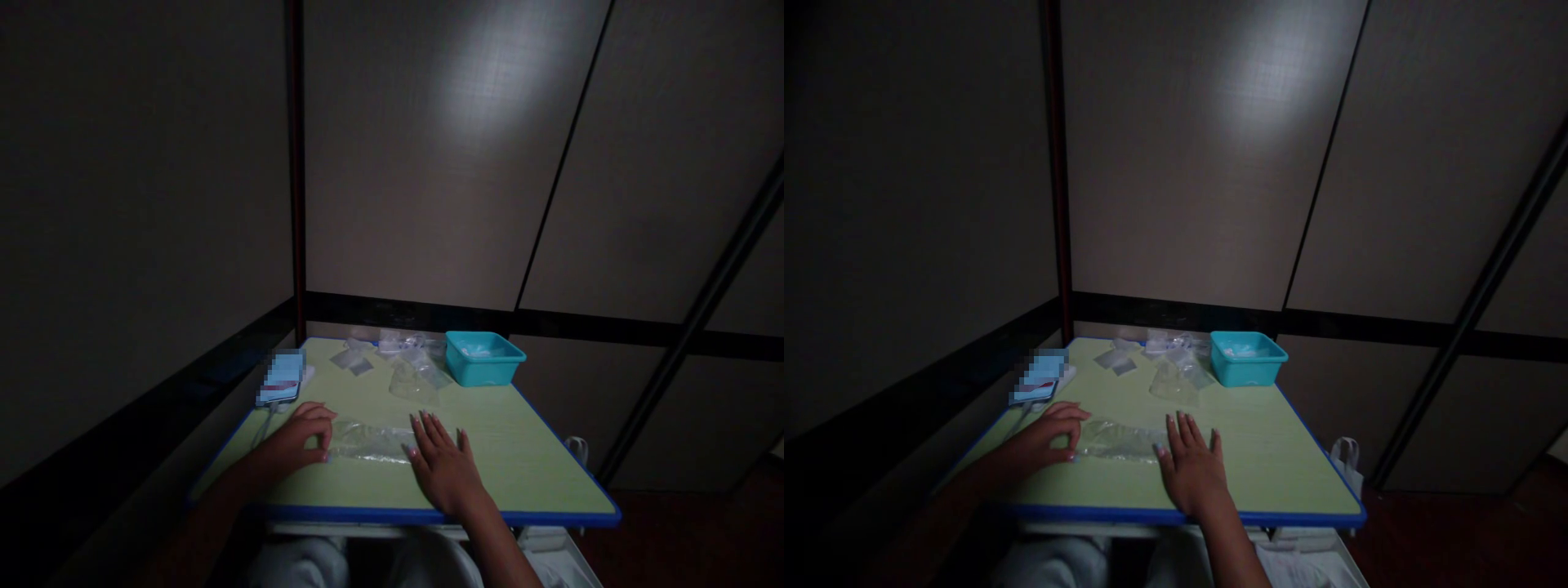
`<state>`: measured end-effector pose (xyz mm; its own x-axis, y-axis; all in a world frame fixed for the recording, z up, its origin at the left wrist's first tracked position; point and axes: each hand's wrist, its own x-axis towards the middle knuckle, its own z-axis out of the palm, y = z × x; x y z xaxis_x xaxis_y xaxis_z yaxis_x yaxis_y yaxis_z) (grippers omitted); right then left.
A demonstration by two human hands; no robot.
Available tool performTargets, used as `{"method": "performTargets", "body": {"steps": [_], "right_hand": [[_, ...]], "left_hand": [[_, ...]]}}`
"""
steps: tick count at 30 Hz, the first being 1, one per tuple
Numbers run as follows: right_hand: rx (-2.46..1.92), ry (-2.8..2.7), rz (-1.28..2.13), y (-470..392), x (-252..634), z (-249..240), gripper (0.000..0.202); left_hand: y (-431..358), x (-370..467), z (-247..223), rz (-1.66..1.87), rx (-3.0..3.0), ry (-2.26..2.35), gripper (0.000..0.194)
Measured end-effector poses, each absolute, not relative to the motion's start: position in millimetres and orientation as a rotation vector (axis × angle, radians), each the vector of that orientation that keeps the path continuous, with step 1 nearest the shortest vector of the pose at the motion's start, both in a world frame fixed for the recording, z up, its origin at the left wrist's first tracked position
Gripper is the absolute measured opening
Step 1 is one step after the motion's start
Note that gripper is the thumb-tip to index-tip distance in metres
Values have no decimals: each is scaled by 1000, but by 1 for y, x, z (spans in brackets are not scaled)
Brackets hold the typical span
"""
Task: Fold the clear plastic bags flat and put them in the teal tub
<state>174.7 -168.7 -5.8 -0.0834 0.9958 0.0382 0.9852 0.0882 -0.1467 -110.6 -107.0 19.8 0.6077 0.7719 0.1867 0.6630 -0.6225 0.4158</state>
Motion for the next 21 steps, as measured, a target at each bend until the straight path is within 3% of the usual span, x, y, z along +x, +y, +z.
{"method": "performTargets", "body": {"steps": [11,21], "right_hand": [[-2017,-2228,104,-166,176,-9,57],[-2006,-2223,95,-166,177,-12,59]], "left_hand": [[-100,-117,22,445,2640,1221,2],[-117,-112,26,501,2689,1523,15]]}}
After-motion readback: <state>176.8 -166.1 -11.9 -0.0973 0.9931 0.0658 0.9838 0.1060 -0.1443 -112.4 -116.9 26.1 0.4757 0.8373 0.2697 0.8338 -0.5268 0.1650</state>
